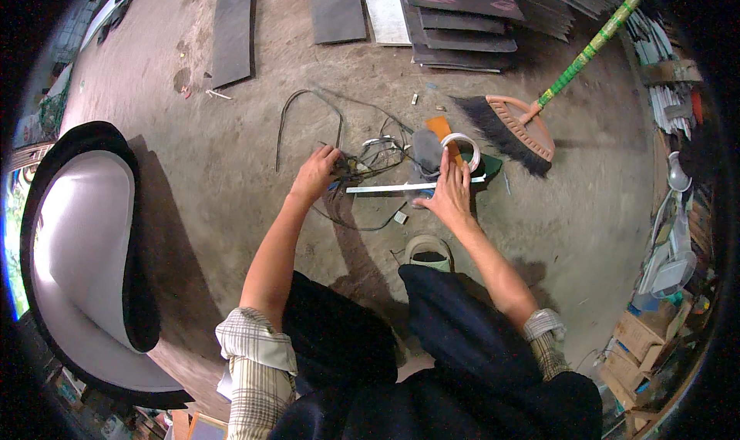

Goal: The person sweeps the floor of a cluttered workshop using a broom, gathering debris into a pile. They then pick up the debris by hand and place it into a white sack. The person also handles a stack of white rectangular boards, moving them from the floor to a storage area.

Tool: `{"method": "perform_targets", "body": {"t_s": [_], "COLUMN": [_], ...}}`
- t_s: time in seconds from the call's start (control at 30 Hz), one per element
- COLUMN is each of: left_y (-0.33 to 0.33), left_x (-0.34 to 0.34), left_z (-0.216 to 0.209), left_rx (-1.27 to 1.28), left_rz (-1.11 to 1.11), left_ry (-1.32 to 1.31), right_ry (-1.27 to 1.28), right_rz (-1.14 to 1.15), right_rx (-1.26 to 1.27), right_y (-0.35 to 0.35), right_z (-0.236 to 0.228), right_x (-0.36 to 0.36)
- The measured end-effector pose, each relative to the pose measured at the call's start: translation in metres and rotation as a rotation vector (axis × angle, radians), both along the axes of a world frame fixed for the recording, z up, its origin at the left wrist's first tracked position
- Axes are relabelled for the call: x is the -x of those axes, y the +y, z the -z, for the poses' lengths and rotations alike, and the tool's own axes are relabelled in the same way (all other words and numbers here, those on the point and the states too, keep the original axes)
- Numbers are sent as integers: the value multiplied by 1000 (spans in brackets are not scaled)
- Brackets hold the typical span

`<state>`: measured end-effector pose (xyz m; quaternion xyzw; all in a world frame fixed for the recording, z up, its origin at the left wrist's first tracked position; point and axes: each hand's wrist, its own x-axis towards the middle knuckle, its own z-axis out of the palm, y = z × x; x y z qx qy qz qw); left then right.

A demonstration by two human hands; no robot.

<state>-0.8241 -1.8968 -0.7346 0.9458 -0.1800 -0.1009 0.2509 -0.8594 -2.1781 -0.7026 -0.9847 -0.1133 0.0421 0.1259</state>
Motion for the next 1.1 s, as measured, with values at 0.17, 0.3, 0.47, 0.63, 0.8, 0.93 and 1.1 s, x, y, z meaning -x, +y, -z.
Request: {"method": "perform_targets", "body": {"t_s": [0.17, 0.3, 0.47, 0.63, 0.8, 0.93, 1.1], "left_y": [-11, -11, -7, -19, -49, -71, -88], "left_x": [-1, 6, 9, -11, -31, -36, -30], "left_z": [-10, -3, 0, -11, -11, -2, 5], "left_rx": [10, -112, -50, 145, 241, 13, -182], "left_rz": [-8, 18, 7, -147, -243, -156, -168], "left_ry": [11, 27, -66, 57, -34, -56, -172], "right_ry": [-43, -117, -64, -93, -170, -160, -153], "right_rz": [25, 35, 17, 14, 221, 380, 467], "right_rx": [54, -51, -4, 35, -44, -84, -135], "right_y": [-2, -3, -1, -12, -29, -47, -71], "right_z": [9, 13, 17, 22, -1, -13, -16], "right_x": [-8, -27, -37, -42, -37, -28, -20]}}
